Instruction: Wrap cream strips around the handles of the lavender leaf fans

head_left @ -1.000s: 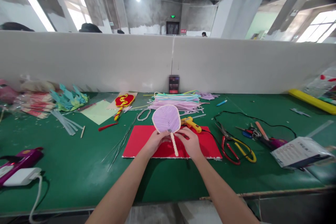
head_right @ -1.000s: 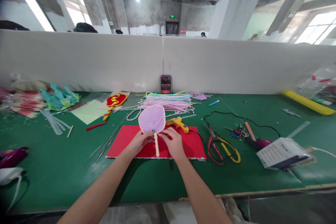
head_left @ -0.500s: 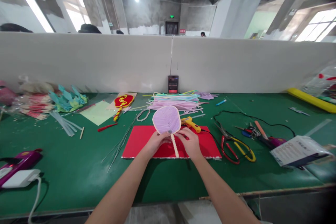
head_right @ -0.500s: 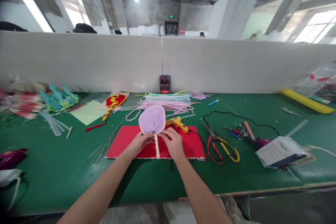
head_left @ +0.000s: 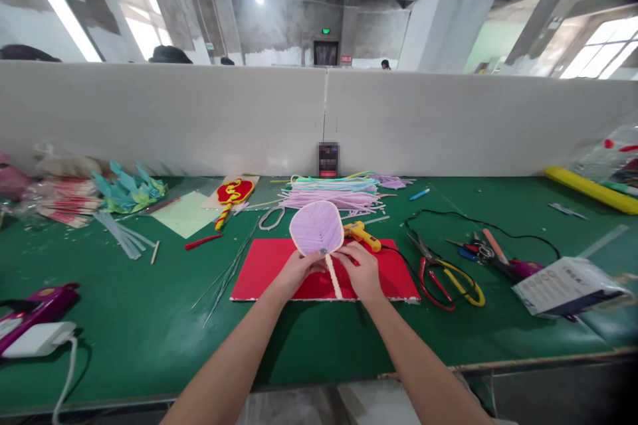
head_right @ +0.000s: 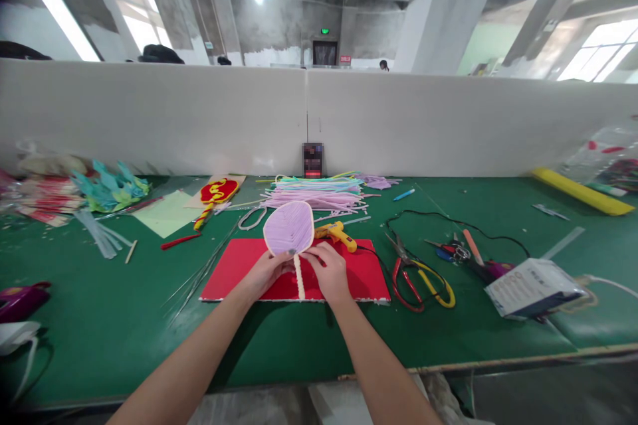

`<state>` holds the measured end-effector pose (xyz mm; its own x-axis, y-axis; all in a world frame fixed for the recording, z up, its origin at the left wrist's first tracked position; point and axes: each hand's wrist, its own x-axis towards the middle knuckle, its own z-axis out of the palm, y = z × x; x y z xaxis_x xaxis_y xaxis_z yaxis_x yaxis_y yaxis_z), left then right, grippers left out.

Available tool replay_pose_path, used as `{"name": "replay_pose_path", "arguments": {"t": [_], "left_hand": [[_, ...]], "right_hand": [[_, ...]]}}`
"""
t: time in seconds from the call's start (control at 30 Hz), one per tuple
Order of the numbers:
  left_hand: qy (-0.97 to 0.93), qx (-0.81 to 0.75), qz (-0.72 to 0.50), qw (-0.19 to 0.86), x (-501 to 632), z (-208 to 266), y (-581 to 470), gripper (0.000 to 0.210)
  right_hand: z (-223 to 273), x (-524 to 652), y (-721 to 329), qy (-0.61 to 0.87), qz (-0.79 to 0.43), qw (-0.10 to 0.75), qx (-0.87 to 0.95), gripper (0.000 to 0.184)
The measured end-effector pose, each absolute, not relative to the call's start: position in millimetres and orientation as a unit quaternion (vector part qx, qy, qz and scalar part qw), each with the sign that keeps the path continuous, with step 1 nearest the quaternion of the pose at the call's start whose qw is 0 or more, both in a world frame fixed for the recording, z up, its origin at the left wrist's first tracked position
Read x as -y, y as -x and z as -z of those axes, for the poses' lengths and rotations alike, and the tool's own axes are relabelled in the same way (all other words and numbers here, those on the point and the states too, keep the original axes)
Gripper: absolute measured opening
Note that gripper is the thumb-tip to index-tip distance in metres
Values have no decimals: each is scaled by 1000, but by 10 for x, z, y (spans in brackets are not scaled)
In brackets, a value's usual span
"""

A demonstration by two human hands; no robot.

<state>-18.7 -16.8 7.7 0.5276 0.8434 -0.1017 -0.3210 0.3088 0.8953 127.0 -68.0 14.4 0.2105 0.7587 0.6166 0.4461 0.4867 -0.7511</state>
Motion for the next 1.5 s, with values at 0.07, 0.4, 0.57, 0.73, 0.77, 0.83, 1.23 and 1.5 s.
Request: {"name": "replay_pose_path", "arguments": {"t": [0.07, 0.4, 0.57, 0.73, 0.77, 0.83, 1.23, 1.5], "left_hand": [[-436, -295, -392, 755, 176, -74, 179, 23], [-423, -300, -394, 759, 208, -133, 158, 26], [-426, -295, -396, 758, 193, -99, 164, 25], [-437, -297, -394, 752, 190, -92, 170, 24], [-440, -297, -394, 750, 192, -96, 172, 24], [-443, -300, -394, 747, 197, -106, 175, 24], [-451, -312, -394, 737, 181, -89, 180, 27], [-455, -320, -395, 731, 193, -128, 182, 26]], "right_hand": [[-144, 683, -1273, 492, -124, 603, 616, 12], [-163, 701, -1274, 493, -121, 603, 615, 13], [-163, 698, -1271, 492, -114, 601, 620, 12], [-149, 685, -1278, 491, -113, 601, 620, 11], [-150, 685, -1279, 490, -112, 601, 622, 11], [-157, 688, -1277, 488, -110, 600, 624, 11], [-156, 696, -1277, 486, -113, 602, 623, 13], [-149, 702, -1281, 489, -120, 598, 623, 12]]}}
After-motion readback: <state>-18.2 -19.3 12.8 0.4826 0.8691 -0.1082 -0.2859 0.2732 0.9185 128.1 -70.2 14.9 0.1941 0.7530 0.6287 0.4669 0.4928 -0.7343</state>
